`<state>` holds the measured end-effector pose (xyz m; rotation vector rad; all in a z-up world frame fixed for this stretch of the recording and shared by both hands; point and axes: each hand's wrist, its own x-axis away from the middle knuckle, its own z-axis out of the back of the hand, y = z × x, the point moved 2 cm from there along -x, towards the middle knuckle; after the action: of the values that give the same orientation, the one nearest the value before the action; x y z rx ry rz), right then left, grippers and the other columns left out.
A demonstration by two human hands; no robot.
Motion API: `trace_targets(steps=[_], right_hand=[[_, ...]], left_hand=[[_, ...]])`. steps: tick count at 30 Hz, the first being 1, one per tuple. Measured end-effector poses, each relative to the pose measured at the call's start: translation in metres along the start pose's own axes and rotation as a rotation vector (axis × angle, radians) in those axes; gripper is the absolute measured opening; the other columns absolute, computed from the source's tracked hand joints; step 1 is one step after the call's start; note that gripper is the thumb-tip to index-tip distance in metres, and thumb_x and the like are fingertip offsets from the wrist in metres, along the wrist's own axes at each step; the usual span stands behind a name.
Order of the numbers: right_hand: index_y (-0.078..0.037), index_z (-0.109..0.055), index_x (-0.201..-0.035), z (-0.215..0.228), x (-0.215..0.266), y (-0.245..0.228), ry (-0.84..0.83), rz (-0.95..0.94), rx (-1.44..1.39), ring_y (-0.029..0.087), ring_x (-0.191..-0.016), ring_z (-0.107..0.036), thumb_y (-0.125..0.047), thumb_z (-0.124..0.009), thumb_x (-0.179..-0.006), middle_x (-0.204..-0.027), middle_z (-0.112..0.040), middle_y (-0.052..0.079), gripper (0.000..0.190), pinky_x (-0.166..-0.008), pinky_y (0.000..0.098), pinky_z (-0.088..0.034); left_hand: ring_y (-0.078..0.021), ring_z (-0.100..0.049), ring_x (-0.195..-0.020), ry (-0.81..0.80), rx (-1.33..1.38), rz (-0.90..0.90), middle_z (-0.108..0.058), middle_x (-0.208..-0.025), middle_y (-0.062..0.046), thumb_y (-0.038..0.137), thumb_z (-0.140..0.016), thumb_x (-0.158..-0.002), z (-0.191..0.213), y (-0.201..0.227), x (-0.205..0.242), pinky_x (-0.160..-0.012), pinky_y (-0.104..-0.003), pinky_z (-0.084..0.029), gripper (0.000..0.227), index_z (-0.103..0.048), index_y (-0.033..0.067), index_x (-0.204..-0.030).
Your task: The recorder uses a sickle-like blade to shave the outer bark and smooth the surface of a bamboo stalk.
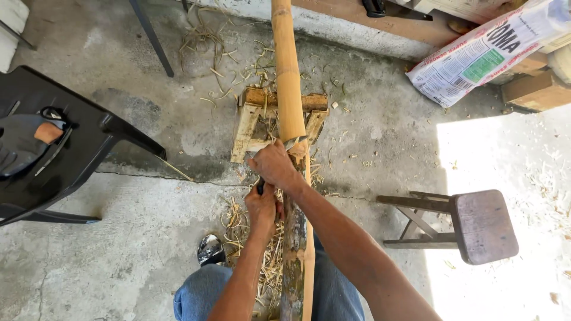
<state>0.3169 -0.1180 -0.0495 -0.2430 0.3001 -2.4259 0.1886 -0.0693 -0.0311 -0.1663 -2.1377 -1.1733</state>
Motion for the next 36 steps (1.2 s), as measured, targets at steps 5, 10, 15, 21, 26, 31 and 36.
trace_targets(steps=[5,10,15,21,26,31,36], right_hand=[[-0.016,-0.056,-0.050,-0.006,0.047,-0.072,-0.220,-0.060,0.138,0.018,-0.049,-0.039,-0.046,-0.053,-0.104,-0.045,-0.036,0.002,0.062,-0.093,0.0529,-0.041],[-0.011,-0.063,-0.055,-0.002,0.004,-0.033,-0.046,0.010,0.088,0.025,-0.056,-0.051,-0.050,-0.059,-0.098,-0.052,-0.050,0.007,0.059,-0.086,0.0507,-0.042],[-0.007,-0.070,-0.059,-0.004,-0.016,0.011,0.069,-0.030,0.093,0.030,-0.063,-0.060,-0.044,-0.064,-0.094,-0.059,-0.062,0.012,0.050,-0.089,0.0528,-0.042],[-0.013,-0.059,-0.057,-0.031,0.038,-0.047,-0.172,-0.059,0.100,0.023,-0.054,-0.047,-0.046,-0.051,-0.107,-0.052,-0.047,0.005,0.061,-0.088,0.0481,-0.042],[-0.013,-0.061,-0.057,-0.006,0.016,-0.046,-0.146,-0.021,0.080,0.021,-0.056,-0.047,-0.052,-0.055,-0.102,-0.053,-0.049,0.004,0.060,-0.091,0.0469,-0.041],[-0.013,-0.068,-0.059,-0.006,-0.018,0.006,0.027,-0.063,0.107,0.020,-0.062,-0.053,-0.047,-0.062,-0.096,-0.058,-0.057,0.006,0.051,-0.097,0.0517,-0.042],[-0.011,-0.067,-0.064,-0.005,0.002,-0.019,-0.170,-0.088,0.123,0.022,-0.060,-0.058,-0.042,-0.058,-0.100,-0.058,-0.059,0.007,0.049,-0.098,0.0539,-0.041]], left_hand=[[-0.0143,-0.042,-0.034,0.026,-0.003,0.148,-0.043,-0.053,-0.002,0.020,-0.060,-0.101,0.059,-0.022,0.037,-0.027,-0.035,-0.036,0.027,-0.052,0.0041,-0.081],[-0.0122,-0.045,-0.037,-0.006,0.109,0.001,-0.044,-0.056,-0.001,0.025,-0.060,-0.102,0.030,-0.011,0.003,-0.030,-0.032,-0.037,0.030,-0.050,0.0065,-0.081],[-0.0135,-0.048,-0.039,-0.052,0.078,-0.025,-0.047,-0.059,-0.001,0.022,-0.061,-0.101,0.000,-0.001,-0.022,-0.029,-0.034,-0.038,0.027,-0.052,0.0035,-0.083],[-0.0142,-0.046,-0.036,0.010,0.033,0.091,-0.047,-0.055,-0.002,0.021,-0.061,-0.100,0.056,-0.037,0.025,-0.029,-0.035,-0.041,0.026,-0.054,0.0022,-0.084],[-0.0127,-0.046,-0.036,0.018,0.135,-0.003,-0.045,-0.053,-0.001,0.024,-0.061,-0.101,0.041,-0.026,0.011,-0.029,-0.032,-0.039,0.026,-0.055,0.0044,-0.085],[-0.0124,-0.048,-0.039,-0.072,0.104,-0.085,-0.049,-0.058,0.001,0.023,-0.062,-0.103,0.004,-0.012,-0.027,-0.030,-0.033,-0.040,0.028,-0.052,0.0050,-0.085],[-0.0114,-0.047,-0.037,0.026,0.003,0.021,-0.045,-0.055,0.000,0.026,-0.060,-0.100,0.013,0.000,0.010,-0.029,-0.032,-0.040,0.029,-0.052,0.0050,-0.082]])
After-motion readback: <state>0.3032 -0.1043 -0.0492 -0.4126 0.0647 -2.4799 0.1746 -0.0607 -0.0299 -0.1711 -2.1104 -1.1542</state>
